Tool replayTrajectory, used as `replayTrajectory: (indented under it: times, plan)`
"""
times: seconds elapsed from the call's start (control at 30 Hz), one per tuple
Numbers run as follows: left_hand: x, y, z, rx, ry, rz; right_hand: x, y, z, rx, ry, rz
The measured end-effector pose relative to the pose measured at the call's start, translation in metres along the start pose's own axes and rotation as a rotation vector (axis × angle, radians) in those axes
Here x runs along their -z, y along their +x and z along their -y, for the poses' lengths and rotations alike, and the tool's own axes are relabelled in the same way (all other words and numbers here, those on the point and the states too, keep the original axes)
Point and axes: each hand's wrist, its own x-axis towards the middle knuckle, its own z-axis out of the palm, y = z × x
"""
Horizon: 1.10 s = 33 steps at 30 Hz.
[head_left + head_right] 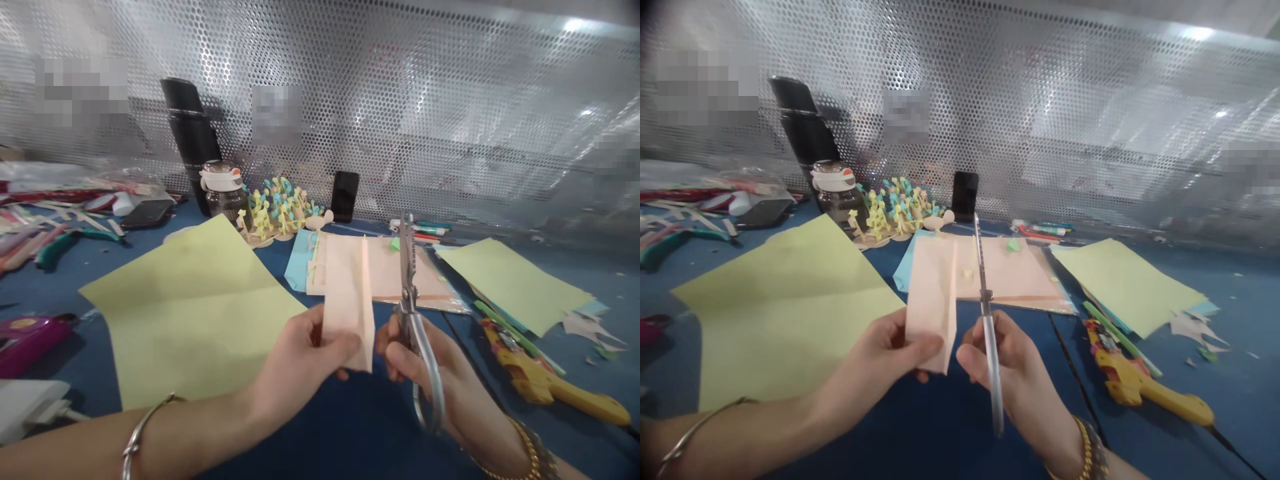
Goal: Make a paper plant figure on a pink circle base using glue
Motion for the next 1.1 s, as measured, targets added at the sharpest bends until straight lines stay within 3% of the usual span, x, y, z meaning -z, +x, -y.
replayTrajectory:
  times: [0.2,0.3,0.53,0.63,0.83,1.1]
  plan:
    - [0.011,0.009,-0.010,-0.124,-0.087,-0.248,0.013,-0.013,-0.002,0.007,-0.124,0.170]
    - [0.014,0.011,-0.011,-0.160,-0.155,-0.285,0.019,-0.014,-0.016,-0.046,-0.121,0.242]
    - [0.015,0.011,-0.017,-0.200,-0.270,-0.300,0.038,-0.005,-0.048,-0.089,-0.242,0.194]
    - [0.015,0.011,-0.019,-0.203,-0.319,-0.306,0.036,-0.007,-0.035,-0.062,-0.294,0.187]
    - [0.011,0.011,-0.022,-0.185,-0.390,-0.307,0.023,-0.022,0.015,-0.073,-0.371,0.278]
    - [0.003,0.015,-0.023,-0.208,-0.382,-0.230,0.020,-0.020,0.007,-0.050,-0.385,0.205]
